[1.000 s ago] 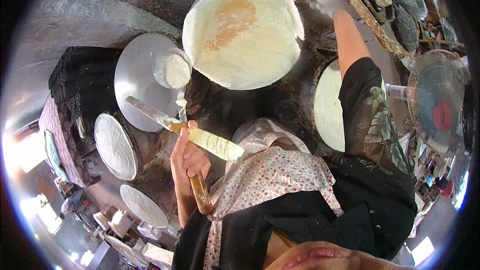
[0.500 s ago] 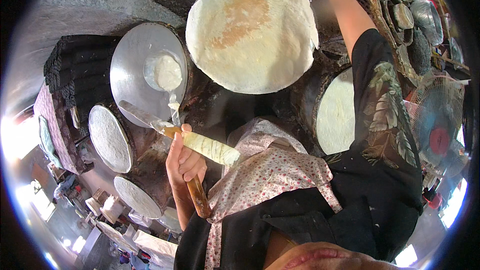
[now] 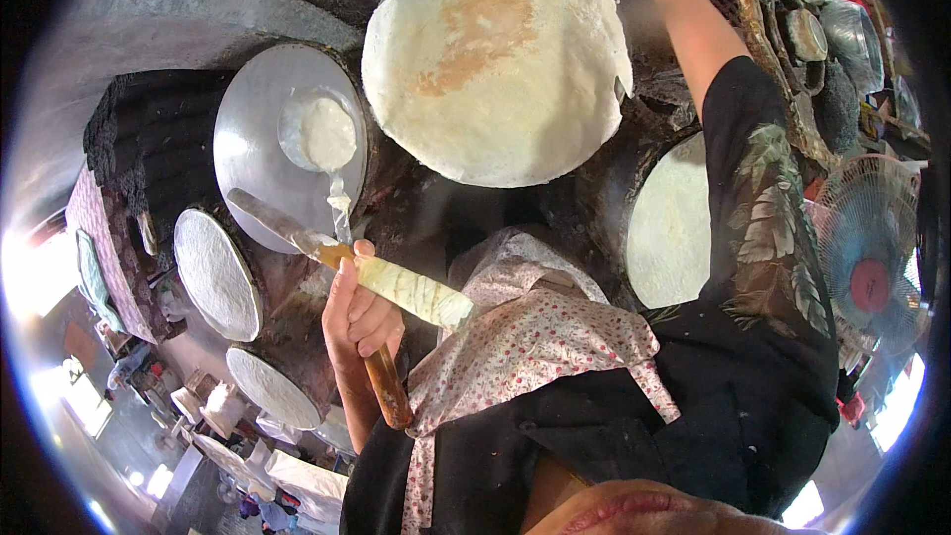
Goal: The person ladles batter onto hot round griddles and spreads it into thin crepes using a wooden spreader. They flip the crepes, remove finished ones, and place them on a nearby surface while continuing to cook additional crepes on multiple griddles.
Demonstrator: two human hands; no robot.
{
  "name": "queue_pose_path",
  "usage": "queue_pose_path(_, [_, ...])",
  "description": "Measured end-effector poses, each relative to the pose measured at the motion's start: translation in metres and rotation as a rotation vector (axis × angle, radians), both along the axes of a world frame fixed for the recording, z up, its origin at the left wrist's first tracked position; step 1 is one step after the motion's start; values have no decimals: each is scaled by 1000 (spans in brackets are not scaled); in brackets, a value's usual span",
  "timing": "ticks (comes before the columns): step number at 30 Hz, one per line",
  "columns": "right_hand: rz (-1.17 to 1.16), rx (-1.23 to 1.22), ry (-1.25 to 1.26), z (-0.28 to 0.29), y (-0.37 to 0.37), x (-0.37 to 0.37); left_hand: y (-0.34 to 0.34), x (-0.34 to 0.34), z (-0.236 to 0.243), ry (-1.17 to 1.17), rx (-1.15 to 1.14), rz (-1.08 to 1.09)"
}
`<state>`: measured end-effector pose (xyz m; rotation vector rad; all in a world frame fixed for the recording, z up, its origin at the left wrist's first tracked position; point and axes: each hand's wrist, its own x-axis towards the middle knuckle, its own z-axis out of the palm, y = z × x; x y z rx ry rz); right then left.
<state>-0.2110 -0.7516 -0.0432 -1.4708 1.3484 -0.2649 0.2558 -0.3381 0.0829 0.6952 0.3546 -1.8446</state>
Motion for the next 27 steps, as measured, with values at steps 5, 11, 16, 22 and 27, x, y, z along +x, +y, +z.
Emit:
queue_pose_path(5, [-18,-1,-16,-3,8,1,0,3,-2,51,-37,-37])
queue_pose_path(11, [-107,55,-209,8,20,-8,0,3,-3,18,-52,-74])
queue_pose_path(16, [-188,-42,-200,19,18,-7,0,2,-1,16,3,-52])
queue_pose_path(22, [5,-228,-126,19,9,1,-1,-2,2,-10,-2,-65])
queue_pose_path(27, [-29,-153,-218,14,14,8,0,-3,2,-14,-3,-72])
